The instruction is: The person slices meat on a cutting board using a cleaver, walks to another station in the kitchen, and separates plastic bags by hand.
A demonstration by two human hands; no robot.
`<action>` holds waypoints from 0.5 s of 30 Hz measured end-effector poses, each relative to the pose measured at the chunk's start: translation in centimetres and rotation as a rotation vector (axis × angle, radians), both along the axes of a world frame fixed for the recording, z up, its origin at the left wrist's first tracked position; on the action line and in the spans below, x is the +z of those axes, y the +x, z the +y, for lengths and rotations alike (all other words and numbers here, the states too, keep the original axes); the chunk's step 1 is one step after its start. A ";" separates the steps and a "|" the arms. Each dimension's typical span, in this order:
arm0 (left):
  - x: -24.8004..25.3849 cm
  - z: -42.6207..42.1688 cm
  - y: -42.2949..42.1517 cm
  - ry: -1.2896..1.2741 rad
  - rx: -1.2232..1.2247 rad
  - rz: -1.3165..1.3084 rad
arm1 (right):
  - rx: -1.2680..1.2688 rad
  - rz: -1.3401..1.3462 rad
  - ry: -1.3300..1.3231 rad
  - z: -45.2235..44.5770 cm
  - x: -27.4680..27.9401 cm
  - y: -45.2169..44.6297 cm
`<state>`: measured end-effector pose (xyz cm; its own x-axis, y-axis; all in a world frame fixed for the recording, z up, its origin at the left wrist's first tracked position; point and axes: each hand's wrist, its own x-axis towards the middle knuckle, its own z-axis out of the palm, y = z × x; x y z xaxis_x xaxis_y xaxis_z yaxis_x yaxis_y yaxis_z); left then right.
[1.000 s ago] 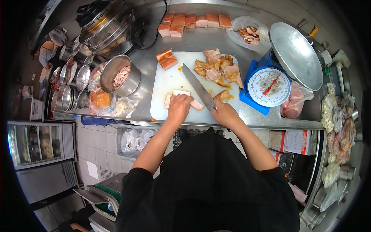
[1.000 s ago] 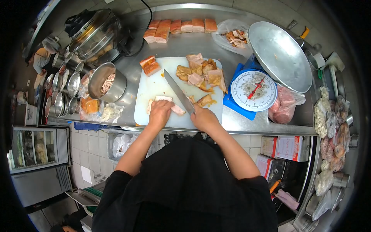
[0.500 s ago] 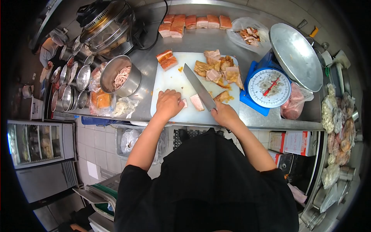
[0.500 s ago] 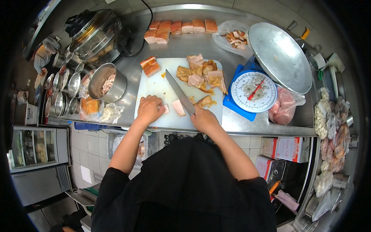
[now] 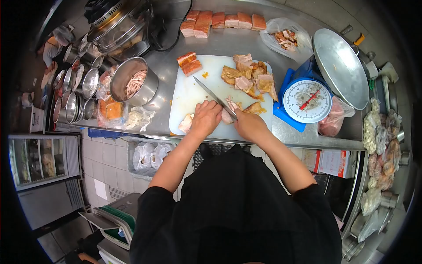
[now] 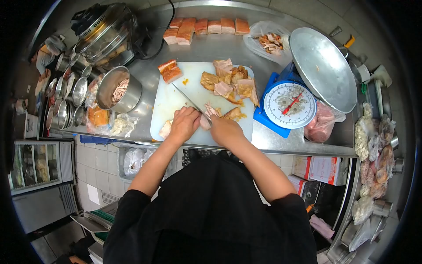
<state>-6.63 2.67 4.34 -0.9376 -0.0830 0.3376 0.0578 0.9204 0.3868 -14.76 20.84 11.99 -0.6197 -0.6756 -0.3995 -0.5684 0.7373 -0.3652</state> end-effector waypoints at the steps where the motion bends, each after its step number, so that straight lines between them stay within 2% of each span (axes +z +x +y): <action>1: 0.0 -0.1 0.1 0.002 -0.002 -0.009 | 0.011 0.007 -0.014 -0.8 -0.1 -0.6; 8: -0.3 -0.2 0.5 0.029 0.016 0.010 | 0.078 -0.060 0.043 0.7 4.0 -0.2; 11: -0.6 0.0 0.3 0.020 0.002 0.012 | 0.000 -0.026 -0.021 0.1 -0.2 0.2; 15: -0.5 -0.1 0.6 0.010 -0.015 0.043 | 0.036 -0.052 -0.036 -0.9 0.6 -1.9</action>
<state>-6.03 2.55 3.81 -0.9233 -0.0726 0.3771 0.0884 0.9155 0.3925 -16.63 19.94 12.57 -0.5739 -0.7112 -0.4060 -0.5734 0.7030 -0.4207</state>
